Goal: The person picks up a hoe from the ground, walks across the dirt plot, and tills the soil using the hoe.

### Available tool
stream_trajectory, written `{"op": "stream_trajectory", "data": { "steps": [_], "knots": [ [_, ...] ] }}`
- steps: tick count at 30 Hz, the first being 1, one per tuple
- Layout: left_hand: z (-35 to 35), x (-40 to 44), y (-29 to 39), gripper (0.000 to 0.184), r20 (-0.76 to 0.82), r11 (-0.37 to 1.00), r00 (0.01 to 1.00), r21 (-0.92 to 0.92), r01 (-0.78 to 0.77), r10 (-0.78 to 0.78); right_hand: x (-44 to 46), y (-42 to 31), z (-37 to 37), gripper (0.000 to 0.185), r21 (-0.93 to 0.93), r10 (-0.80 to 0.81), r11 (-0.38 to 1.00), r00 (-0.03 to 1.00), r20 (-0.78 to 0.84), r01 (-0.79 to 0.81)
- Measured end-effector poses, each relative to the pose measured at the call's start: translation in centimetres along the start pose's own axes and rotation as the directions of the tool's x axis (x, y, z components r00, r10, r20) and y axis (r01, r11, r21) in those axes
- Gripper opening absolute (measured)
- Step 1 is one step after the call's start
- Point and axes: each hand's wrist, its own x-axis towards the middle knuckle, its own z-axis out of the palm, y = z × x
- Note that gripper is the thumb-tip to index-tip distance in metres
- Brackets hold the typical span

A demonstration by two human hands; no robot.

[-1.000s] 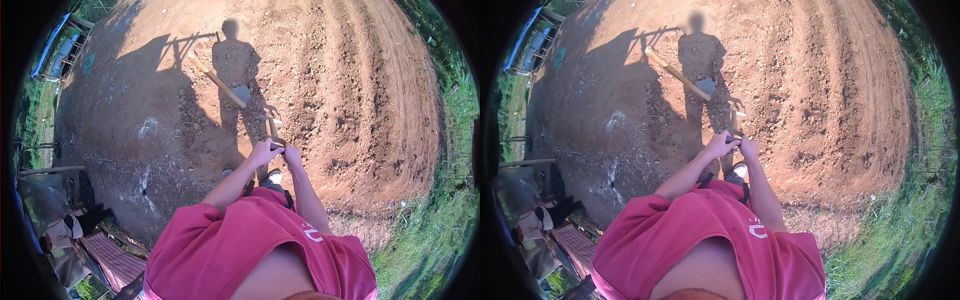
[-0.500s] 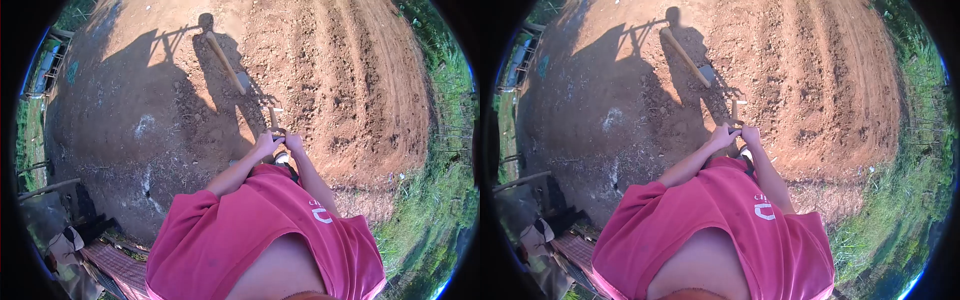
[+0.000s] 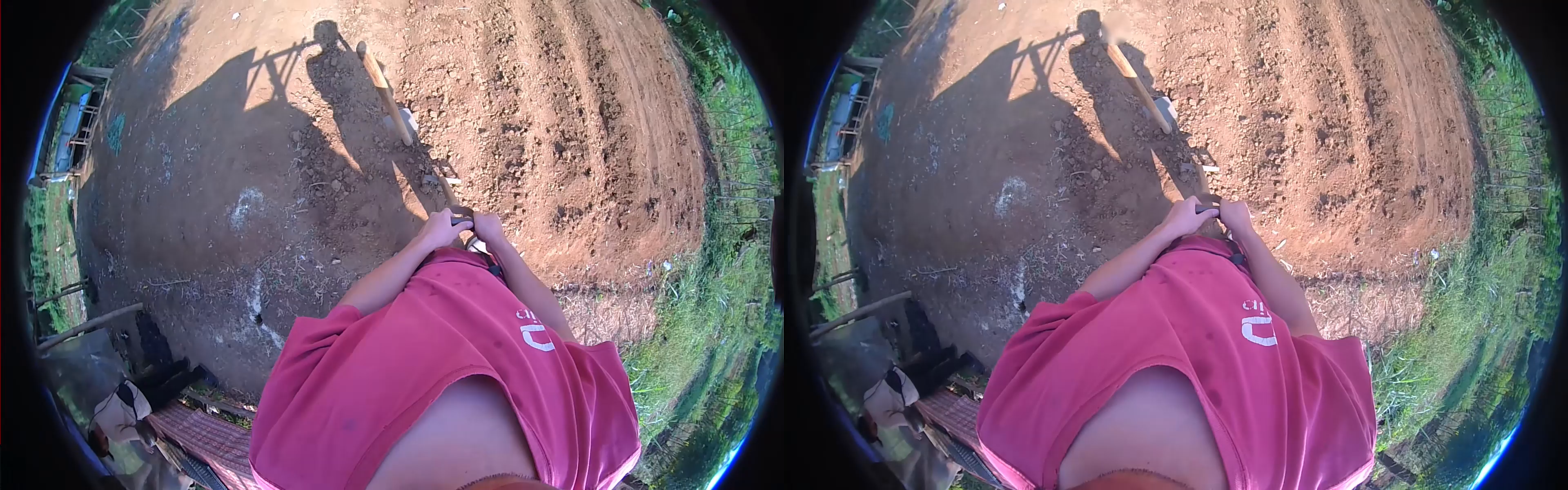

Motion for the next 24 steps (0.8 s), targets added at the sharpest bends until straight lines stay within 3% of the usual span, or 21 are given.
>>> {"op": "stream_trajectory", "data": {
  "steps": [3, 4, 5, 7, 9, 12, 13, 15, 16, 18, 19, 23, 24],
  "knots": [
    [-1.2, 0.9, 0.6, 0.061, 0.078, 1.0, 0.997, 0.009, -0.009, 0.008, 2.7, 0.7, 0.1, 0.041, -0.265, -0.235, 0.939, 0.971, -0.035, 0.218],
    [-2.1, 1.2, 1.4, 0.061, 0.054, 0.998, 0.997, -0.017, -0.062, 0.063, 3.2, 0.1, -0.1, 0.038, -0.51, -0.362, 0.798, 0.932, 0.021, 0.321],
    [-2.9, 1.5, 1.9, 0.061, 0.028, 0.992, 0.992, -0.039, -0.118, 0.119, 1.5, -2.8, -0.8, 0.037, -0.182, -0.147, 0.974, 0.986, -0.075, 0.132],
    [-4.3, 2.8, 2.0, 0.059, 0.083, 0.998, 0.996, 0.037, -0.047, 0.044, 1.1, -5.8, -0.7, 0.042, -0.094, 0.088, 0.99, 0.983, -0.159, -0.104],
    [-4.9, 3.0, 0.9, 0.056, 0.09, 0.996, 0.993, 0.03, -0.081, 0.078, 1.8, -5.8, 0.1, 0.043, -0.131, 0.033, 0.99, 0.985, -0.168, -0.056],
    [-4.4, 3.7, -1.5, 0.054, 0.175, 0.997, 0.981, -0.012, -0.078, 0.079, 2.2, -4.9, 1.4, 0.044, -0.436, -0.114, 0.899, 0.981, -0.159, 0.034],
    [-4.4, 3.3, -1.7, 0.054, 0.165, 0.997, 0.983, 0.01, -0.076, 0.074, 0.9, -5.6, 1.4, 0.044, -0.448, -0.054, 0.894, 0.992, -0.113, -0.002],
    [-4.4, 2.7, -2.2, 0.053, 0.134, 0.996, 0.989, 0.051, -0.067, 0.06, -1.0, -6.7, 2.0, 0.044, -0.212, 0.083, 0.969, 0.979, -0.187, -0.123],
    [-4.4, 2.3, -2.5, 0.055, 0.126, 0.994, 0.986, 0.0, -0.11, 0.109, -0.2, -6.4, 2.1, 0.041, -0.537, -0.045, 0.843, 0.998, -0.045, 0.014],
    [-4.4, 2.3, -3.0, 0.056, 0.072, 0.996, 0.994, -0.005, -0.087, 0.088, 0.2, -6.3, 3.3, 0.042, -0.157, 0.131, 0.973, 0.968, -0.215, -0.167],
    [-4.4, 2.5, -3.3, 0.056, 0.039, 0.997, 0.996, -0.01, -0.076, 0.077, 0.7, -6.4, 3.8, 0.043, 0.051, 0.234, 0.972, 0.935, -0.267, -0.229],
    [-6.0, 3.7, -4.1, 0.056, 0.037, 0.999, 0.999, -0.02, -0.027, 0.028, 0.6, -9.2, 3.8, 0.045, -0.049, 0.083, 0.994, 0.969, -0.231, -0.096],
    [-6.6, 3.7, -4.2, 0.056, 0.032, 0.999, 0.999, -0.025, -0.024, 0.025, 0.8, -10.1, 3.6, 0.042, -0.541, -0.193, 0.829, 0.98, -0.042, 0.14]
  ]
}}
